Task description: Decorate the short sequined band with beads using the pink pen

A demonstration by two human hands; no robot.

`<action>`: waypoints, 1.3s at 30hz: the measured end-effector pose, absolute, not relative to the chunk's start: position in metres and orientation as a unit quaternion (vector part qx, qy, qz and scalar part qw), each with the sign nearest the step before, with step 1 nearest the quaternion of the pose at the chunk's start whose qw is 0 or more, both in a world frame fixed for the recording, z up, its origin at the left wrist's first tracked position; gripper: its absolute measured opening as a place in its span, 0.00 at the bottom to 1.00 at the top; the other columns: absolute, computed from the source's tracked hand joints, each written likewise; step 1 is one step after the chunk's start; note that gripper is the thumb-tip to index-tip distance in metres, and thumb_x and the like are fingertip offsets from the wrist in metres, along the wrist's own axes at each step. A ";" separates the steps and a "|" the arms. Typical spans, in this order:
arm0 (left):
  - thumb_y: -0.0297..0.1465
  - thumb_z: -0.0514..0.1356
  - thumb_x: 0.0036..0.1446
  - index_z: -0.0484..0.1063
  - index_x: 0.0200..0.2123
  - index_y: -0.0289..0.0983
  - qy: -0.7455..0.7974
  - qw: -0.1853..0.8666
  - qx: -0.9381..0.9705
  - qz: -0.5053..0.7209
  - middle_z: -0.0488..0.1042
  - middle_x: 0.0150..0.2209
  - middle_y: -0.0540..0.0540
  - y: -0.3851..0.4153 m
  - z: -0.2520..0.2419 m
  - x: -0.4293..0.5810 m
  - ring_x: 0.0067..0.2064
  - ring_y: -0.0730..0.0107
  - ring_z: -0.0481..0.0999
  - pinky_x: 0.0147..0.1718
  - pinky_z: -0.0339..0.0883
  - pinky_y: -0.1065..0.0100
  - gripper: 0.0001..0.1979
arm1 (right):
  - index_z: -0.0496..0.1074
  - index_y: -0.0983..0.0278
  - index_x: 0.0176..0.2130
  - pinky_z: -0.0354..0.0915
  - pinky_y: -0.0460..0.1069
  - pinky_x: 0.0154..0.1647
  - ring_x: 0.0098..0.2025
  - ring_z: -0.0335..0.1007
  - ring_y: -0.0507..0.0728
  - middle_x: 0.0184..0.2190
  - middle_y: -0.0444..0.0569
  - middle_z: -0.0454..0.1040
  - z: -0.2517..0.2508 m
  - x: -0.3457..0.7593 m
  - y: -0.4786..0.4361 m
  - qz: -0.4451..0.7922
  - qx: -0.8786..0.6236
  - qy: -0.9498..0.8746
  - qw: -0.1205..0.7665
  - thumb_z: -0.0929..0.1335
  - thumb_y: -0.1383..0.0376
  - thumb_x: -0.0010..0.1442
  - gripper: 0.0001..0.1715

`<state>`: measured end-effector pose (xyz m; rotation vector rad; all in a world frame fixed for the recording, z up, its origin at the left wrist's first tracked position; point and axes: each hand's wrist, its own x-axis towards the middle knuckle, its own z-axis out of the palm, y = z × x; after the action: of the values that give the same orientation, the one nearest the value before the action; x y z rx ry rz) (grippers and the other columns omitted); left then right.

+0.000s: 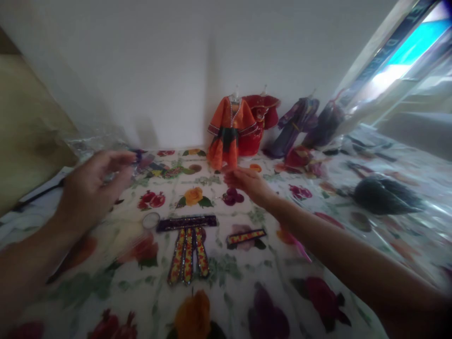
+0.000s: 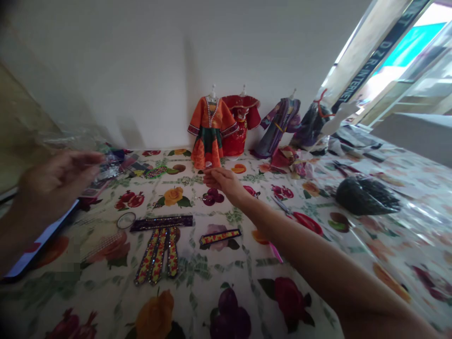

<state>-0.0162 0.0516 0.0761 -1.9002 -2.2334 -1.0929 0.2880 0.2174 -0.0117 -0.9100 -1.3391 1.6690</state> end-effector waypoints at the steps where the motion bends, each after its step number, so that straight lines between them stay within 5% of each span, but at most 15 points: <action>1: 0.38 0.56 0.65 0.70 0.51 0.38 -0.709 -0.027 -0.613 -0.348 0.75 0.49 0.51 0.052 0.077 -0.007 0.48 0.65 0.74 0.51 0.68 0.63 0.15 | 0.77 0.64 0.36 0.72 0.52 0.47 0.37 0.76 0.53 0.34 0.49 0.79 -0.014 0.292 0.221 0.651 -0.367 -0.515 0.419 0.69 0.61 0.63 0.09; 9: 0.36 0.57 0.62 0.75 0.43 0.43 -0.604 -0.093 -0.716 -0.338 0.79 0.42 0.51 0.048 0.069 0.040 0.43 0.64 0.77 0.37 0.69 0.69 0.09 | 0.72 0.67 0.47 0.72 0.55 0.44 0.43 0.73 0.56 0.44 0.51 0.74 -0.050 0.295 0.225 0.609 -0.418 -0.434 0.517 0.67 0.59 0.67 0.14; 24: 0.32 0.55 0.64 0.74 0.41 0.41 -0.562 -0.106 -0.737 -0.361 0.78 0.41 0.50 0.027 0.053 0.048 0.43 0.69 0.77 0.45 0.66 0.68 0.08 | 0.72 0.63 0.45 0.68 0.56 0.51 0.47 0.73 0.57 0.44 0.51 0.75 -0.048 0.236 0.191 0.521 -0.373 -0.602 0.476 0.59 0.58 0.69 0.18; 31: 0.32 0.55 0.64 0.74 0.43 0.41 -0.573 -0.112 -0.728 -0.359 0.78 0.43 0.49 0.023 0.051 0.036 0.46 0.65 0.77 0.47 0.68 0.66 0.08 | 0.77 0.59 0.48 0.53 0.60 0.66 0.60 0.65 0.62 0.52 0.51 0.75 -0.005 0.276 0.164 0.396 -0.223 -0.840 0.296 0.68 0.56 0.62 0.17; 35: 0.32 0.55 0.64 0.74 0.43 0.41 -0.564 -0.092 -0.731 -0.373 0.78 0.42 0.49 0.023 0.052 0.030 0.45 0.66 0.77 0.45 0.68 0.67 0.08 | 0.63 0.66 0.64 0.46 0.64 0.70 0.70 0.48 0.65 0.64 0.59 0.64 -0.013 0.289 0.156 0.162 -0.143 -0.972 0.094 0.61 0.47 0.67 0.36; 39: 0.30 0.57 0.63 0.73 0.44 0.44 -0.582 -0.073 -0.714 -0.381 0.78 0.42 0.51 0.024 0.055 0.018 0.44 0.67 0.77 0.45 0.67 0.67 0.08 | 0.55 0.69 0.68 0.43 0.65 0.70 0.71 0.44 0.66 0.68 0.59 0.58 -0.024 0.300 0.159 0.060 -0.136 -0.988 0.030 0.57 0.41 0.66 0.45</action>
<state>0.0183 0.0240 0.0548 -2.3550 -1.9195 -1.2572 0.3004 0.1588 -0.0239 -0.4183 -3.0475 0.1854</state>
